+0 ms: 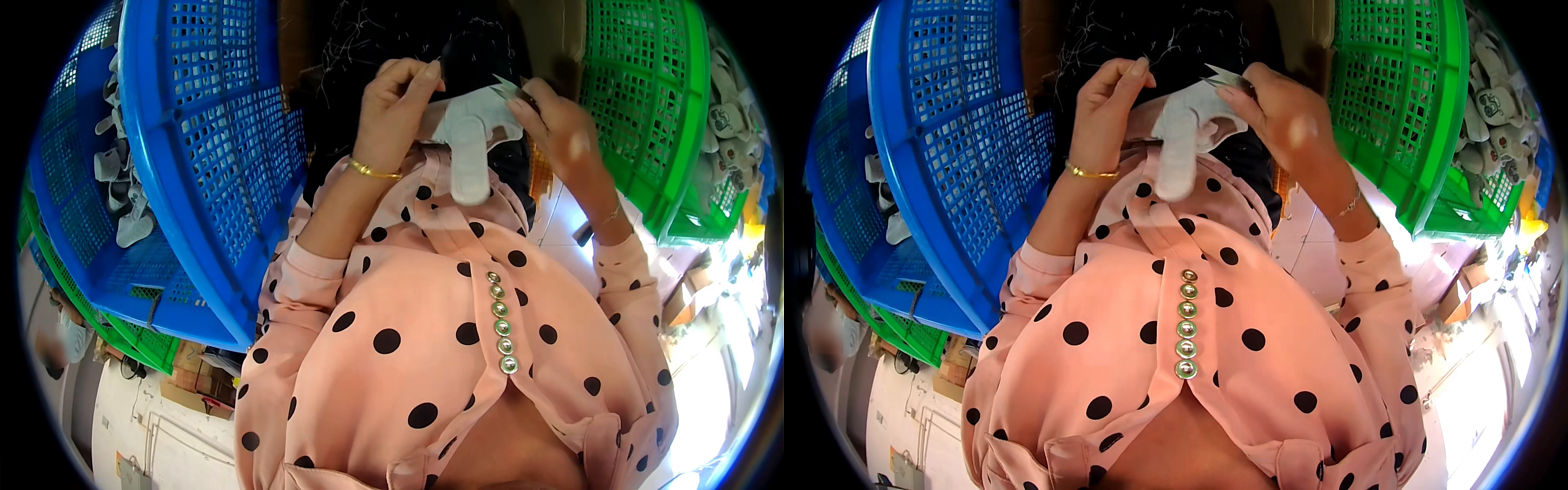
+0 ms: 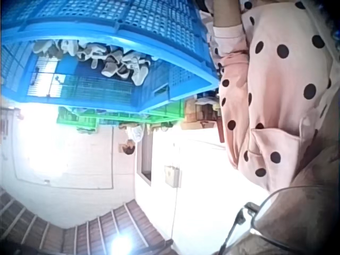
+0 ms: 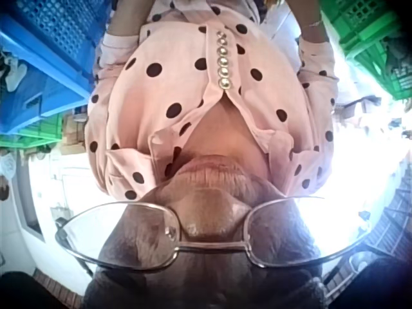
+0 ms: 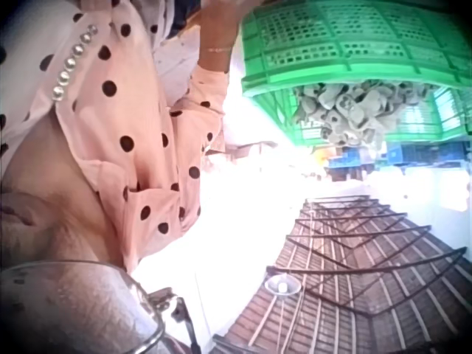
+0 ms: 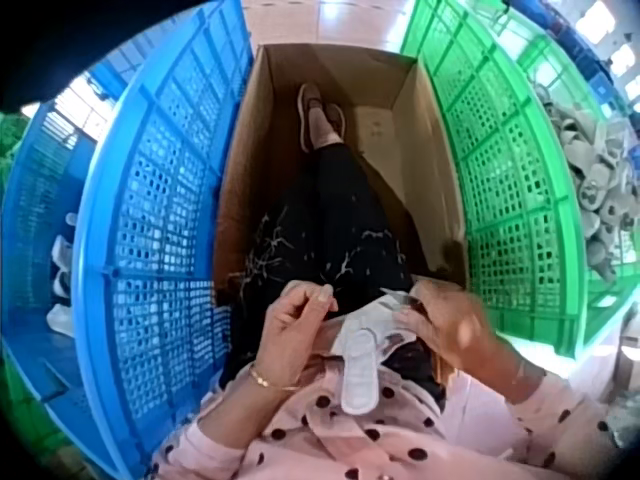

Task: The person sits on the floor and uses scissors to trim loose threads and excess fabric from the edges and straps of small children's shoes. They handle the shoes one at a time, picking them from a blue basket, trimming them, and placing them into a cardboard box.

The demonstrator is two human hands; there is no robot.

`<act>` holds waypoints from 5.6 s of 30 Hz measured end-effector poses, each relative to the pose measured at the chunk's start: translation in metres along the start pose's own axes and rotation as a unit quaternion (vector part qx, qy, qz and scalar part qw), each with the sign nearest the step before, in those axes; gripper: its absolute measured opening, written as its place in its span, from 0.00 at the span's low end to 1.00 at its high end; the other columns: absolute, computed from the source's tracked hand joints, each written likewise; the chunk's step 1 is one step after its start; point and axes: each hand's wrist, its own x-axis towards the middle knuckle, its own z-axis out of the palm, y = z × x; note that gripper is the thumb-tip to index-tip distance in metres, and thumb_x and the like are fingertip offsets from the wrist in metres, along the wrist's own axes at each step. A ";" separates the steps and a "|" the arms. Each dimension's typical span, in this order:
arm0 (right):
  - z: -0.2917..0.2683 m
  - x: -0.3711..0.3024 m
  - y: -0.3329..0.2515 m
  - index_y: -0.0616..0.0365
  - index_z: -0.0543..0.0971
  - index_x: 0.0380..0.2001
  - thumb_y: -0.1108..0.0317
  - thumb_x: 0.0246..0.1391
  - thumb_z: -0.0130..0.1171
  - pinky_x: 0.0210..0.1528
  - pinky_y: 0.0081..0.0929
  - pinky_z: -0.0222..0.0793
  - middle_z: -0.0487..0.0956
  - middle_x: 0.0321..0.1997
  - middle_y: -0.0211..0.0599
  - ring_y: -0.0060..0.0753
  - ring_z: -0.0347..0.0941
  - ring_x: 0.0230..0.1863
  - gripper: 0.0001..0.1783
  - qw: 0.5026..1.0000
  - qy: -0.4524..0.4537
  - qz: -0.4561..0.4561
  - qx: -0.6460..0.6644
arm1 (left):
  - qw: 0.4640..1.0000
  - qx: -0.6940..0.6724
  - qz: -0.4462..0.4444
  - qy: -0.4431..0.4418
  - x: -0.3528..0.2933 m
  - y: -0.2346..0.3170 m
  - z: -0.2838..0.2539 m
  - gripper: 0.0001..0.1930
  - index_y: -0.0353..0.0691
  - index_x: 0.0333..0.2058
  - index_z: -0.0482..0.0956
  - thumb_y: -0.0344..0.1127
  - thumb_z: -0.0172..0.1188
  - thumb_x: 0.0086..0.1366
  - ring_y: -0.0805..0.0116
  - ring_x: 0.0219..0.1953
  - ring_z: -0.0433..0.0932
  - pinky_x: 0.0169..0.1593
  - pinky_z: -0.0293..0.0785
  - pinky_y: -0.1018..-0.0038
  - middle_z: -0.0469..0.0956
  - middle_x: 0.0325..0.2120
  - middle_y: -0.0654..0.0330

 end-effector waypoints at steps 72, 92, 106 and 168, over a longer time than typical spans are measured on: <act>-0.010 0.010 -0.043 0.46 0.67 0.19 0.43 0.47 0.59 0.25 0.22 0.63 0.65 0.13 0.23 0.25 0.68 0.17 0.22 0.943 0.021 -0.281 -0.176 | 0.957 -0.080 -0.234 -0.149 -0.035 0.049 -0.031 0.11 0.36 0.31 0.82 0.39 0.63 0.63 0.81 0.22 0.76 0.26 0.73 0.86 0.80 0.23 0.63; 0.002 -0.001 -0.030 0.59 0.70 0.22 0.46 0.55 0.58 0.23 0.27 0.63 0.70 0.16 0.32 0.30 0.69 0.20 0.25 0.977 -0.120 -0.071 0.158 | 0.962 -0.026 -0.215 -0.167 -0.037 0.046 -0.029 0.12 0.35 0.33 0.82 0.40 0.63 0.64 0.81 0.26 0.78 0.29 0.74 0.85 0.80 0.25 0.63; 0.006 0.001 -0.046 0.65 0.78 0.40 0.60 0.60 0.58 0.36 0.14 0.66 0.75 0.31 0.21 0.10 0.65 0.33 0.16 0.796 -0.250 0.160 0.528 | 0.900 0.363 0.238 -0.038 -0.056 0.062 -0.029 0.17 0.40 0.37 0.80 0.30 0.73 0.47 0.68 0.36 0.75 0.41 0.74 0.74 0.79 0.31 0.63; -0.006 -0.027 -0.077 0.53 0.69 0.24 0.48 0.50 0.64 0.20 0.28 0.65 0.73 0.17 0.30 0.34 0.72 0.17 0.22 0.999 0.006 -0.037 -0.034 | 0.956 -0.140 -0.236 -0.103 -0.054 0.048 -0.035 0.09 0.39 0.32 0.83 0.39 0.64 0.63 0.85 0.19 0.72 0.23 0.65 0.90 0.81 0.23 0.65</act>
